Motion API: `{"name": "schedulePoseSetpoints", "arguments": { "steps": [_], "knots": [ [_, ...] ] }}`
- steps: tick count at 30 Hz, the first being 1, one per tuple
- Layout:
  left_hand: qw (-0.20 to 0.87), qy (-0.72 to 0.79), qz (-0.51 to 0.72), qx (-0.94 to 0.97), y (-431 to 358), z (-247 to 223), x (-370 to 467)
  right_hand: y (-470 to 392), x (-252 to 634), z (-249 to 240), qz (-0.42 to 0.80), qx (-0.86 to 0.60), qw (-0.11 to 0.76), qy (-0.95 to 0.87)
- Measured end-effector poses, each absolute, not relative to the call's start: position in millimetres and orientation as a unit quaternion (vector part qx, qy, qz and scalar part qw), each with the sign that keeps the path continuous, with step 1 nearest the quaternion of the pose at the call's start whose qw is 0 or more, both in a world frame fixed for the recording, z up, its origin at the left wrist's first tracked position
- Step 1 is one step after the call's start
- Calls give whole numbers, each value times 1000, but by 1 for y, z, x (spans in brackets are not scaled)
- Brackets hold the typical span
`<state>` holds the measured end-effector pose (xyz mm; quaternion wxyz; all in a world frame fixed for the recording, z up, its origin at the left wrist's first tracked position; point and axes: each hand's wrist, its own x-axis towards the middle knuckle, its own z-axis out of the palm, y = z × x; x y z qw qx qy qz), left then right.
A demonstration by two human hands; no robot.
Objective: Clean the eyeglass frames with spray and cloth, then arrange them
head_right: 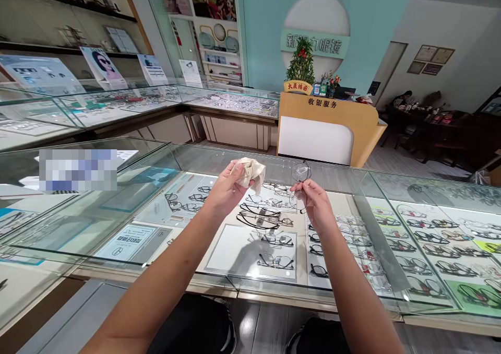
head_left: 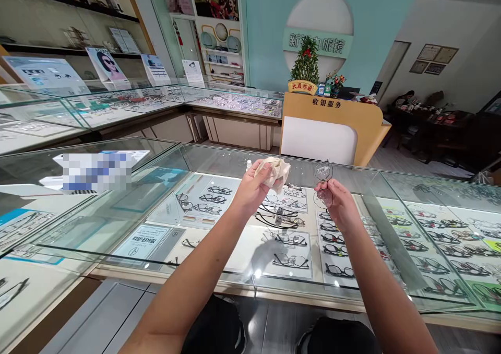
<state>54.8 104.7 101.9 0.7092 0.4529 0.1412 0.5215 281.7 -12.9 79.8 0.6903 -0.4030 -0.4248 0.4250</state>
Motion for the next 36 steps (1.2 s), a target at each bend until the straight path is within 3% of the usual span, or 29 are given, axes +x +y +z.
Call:
{"name": "schedulePoseSetpoints", "arguments": {
  "steps": [7,21,36],
  "knots": [
    [776,179,433,423,103,103,52,-12,281,80,424,-412,683,-430],
    [776,100,318,535,91,110,41,-11,282,80,423,-412,688,-422],
    [762,82,278,579,92,106,39,-12,279,82,433,-411,687,-414]
  ]
}}
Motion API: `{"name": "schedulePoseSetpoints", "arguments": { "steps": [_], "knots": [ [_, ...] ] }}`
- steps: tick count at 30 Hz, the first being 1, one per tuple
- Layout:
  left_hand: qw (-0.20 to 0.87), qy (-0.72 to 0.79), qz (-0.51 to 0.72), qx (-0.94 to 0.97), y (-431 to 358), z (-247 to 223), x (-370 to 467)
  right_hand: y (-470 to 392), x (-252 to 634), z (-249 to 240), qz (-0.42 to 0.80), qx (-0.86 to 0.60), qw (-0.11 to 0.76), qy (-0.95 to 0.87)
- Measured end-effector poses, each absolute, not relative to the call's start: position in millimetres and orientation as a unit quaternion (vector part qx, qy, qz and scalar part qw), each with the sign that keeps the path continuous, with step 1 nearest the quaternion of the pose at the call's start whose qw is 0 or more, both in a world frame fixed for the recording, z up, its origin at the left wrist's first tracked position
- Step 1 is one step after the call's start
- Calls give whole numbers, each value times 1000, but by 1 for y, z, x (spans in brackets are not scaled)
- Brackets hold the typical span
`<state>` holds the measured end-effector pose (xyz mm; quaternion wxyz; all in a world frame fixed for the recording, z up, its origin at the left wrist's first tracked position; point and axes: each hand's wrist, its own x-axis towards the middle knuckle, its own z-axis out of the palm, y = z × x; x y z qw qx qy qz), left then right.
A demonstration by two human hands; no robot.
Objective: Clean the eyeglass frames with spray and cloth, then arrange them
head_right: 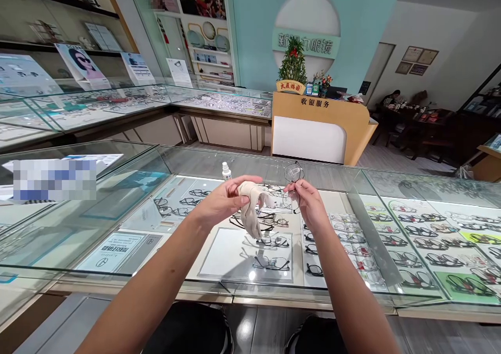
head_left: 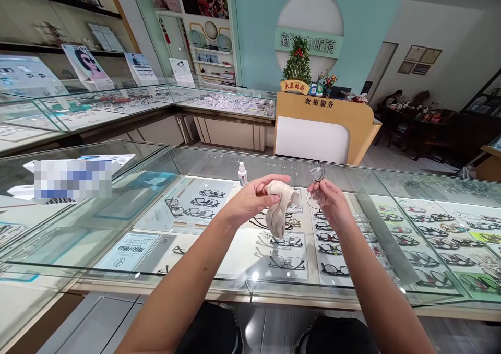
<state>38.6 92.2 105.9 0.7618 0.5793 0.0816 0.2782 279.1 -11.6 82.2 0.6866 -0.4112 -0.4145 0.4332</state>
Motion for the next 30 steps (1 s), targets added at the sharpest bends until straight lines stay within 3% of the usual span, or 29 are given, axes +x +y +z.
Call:
{"name": "schedulePoseSetpoints", "arguments": {
  "steps": [15,22,30],
  "knots": [
    [667,158,400,609,90,106,46,-16,275,86,452,-418,658,-434],
    [521,217,458,687,84,98,53,-18,268,83,481,-407,619,-468],
    [544,205,458,672,76,97,58,-17,259,78,484,-421,569,-515]
  ]
}}
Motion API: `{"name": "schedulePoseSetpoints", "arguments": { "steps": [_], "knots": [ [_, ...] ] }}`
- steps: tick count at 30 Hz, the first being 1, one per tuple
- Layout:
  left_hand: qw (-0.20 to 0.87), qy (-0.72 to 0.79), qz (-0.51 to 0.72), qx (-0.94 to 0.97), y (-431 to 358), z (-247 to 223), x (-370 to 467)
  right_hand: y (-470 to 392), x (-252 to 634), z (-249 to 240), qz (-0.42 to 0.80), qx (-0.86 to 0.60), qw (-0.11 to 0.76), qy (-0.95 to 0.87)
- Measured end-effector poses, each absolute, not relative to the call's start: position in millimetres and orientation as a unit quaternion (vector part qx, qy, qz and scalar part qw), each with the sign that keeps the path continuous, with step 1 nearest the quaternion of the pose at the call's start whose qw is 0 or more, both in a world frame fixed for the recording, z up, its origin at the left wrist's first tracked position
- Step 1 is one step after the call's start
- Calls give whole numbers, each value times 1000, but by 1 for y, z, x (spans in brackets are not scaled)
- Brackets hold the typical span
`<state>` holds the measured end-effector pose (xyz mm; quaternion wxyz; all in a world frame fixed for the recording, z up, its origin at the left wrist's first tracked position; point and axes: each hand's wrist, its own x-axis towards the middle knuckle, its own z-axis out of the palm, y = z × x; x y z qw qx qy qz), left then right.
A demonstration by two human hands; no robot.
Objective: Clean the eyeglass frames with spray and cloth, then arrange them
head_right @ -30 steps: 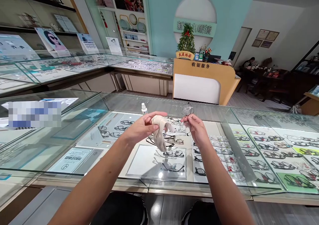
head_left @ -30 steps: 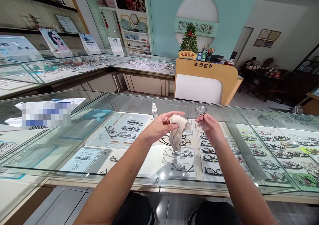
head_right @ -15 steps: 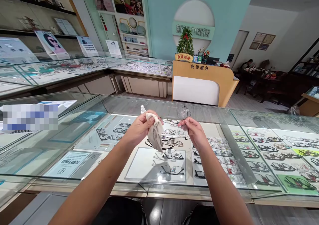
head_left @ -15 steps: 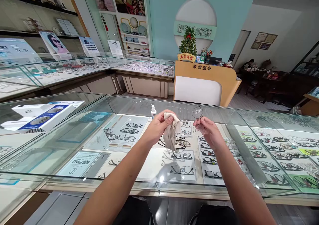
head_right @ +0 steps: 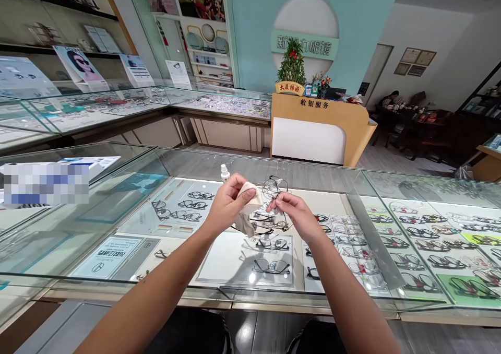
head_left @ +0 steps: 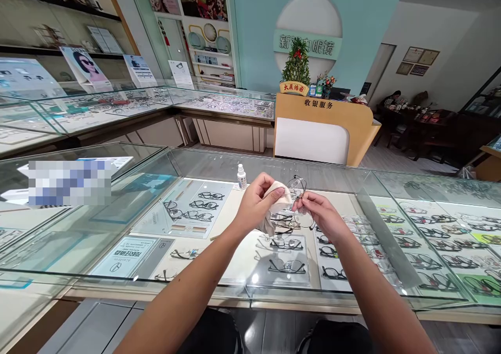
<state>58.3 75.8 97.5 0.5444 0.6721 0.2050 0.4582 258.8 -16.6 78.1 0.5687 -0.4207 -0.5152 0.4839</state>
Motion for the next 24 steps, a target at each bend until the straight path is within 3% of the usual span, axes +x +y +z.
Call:
{"name": "schedulePoseSetpoints", "arguments": {
  "steps": [10,15,24],
  "knots": [
    [337,261,492,759,73,89,63,-20,250,78,494,-424,508,-564],
    [165,392,522,739,64,92,60,-22,244,82,478,-425,524,-563],
    [184,392,459,776,49,103,50,-28,237,87,470,-412,533,-570]
  ]
}}
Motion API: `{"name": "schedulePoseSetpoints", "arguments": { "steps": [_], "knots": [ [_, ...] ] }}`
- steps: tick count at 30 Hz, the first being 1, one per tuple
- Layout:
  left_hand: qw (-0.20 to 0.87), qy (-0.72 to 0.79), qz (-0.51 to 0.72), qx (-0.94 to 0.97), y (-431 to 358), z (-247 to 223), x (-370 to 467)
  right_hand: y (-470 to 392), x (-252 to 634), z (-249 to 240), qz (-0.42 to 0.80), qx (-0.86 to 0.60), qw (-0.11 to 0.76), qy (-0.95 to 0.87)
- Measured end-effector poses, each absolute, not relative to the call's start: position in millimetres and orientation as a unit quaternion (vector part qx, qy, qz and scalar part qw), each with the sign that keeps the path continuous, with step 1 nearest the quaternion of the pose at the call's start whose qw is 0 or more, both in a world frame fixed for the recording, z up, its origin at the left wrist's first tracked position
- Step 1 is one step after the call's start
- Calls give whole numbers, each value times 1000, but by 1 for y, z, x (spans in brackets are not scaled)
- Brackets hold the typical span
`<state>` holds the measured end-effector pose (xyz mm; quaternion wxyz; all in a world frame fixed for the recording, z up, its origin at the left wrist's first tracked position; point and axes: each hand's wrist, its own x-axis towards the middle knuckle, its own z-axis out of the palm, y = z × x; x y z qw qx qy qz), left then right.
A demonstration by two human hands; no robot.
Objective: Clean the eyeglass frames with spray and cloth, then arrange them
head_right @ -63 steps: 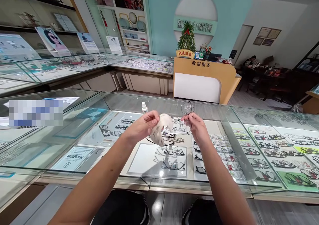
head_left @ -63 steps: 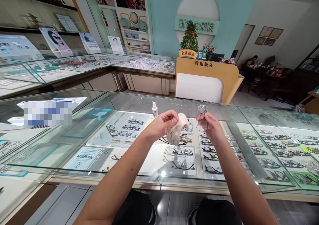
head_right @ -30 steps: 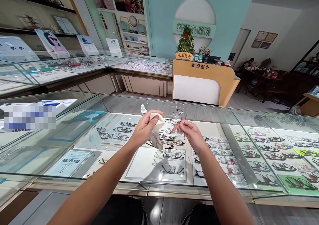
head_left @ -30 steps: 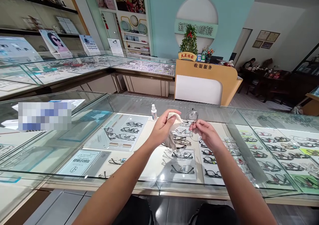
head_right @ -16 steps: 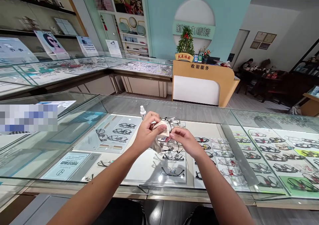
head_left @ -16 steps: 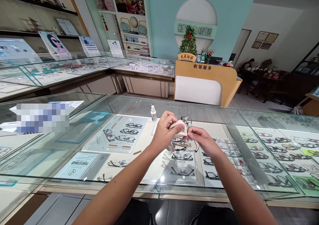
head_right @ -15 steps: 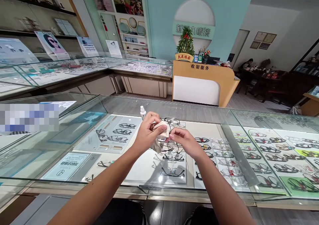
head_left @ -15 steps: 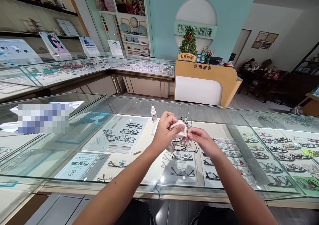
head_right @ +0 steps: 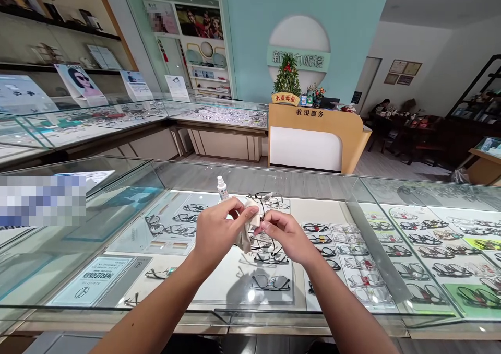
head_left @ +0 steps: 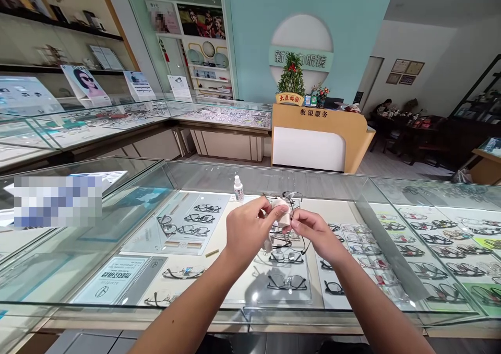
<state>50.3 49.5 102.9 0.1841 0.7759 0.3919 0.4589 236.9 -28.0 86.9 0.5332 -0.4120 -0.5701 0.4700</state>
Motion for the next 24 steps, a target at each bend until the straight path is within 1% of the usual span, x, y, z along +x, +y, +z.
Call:
{"name": "schedulePoseSetpoints", "arguments": {
  "steps": [3,8,10,14,17,21,24],
  "knots": [
    [222,379,455,775,48,106,50,-28,236,86,462,-413,536,-574],
    [362,364,408,754,50,105,51,-28,234,85,458,-408,545,-572],
    [366,366,404,754,52,103,51,-28,233,86,466,-398,554,-564],
    [337,429,398,738,55,101,50,-28,231,86,470,-389,564,-556],
    [368,426,365,742,56,102,49,-28,232,87,465,-400,560,-557],
    [395,405,360,742,54,104,49,-29,232,87,454,-423,549,-561],
    [436,375,358,736,55,104,51,-29,232,88,453,-423,545,-565]
  ]
}}
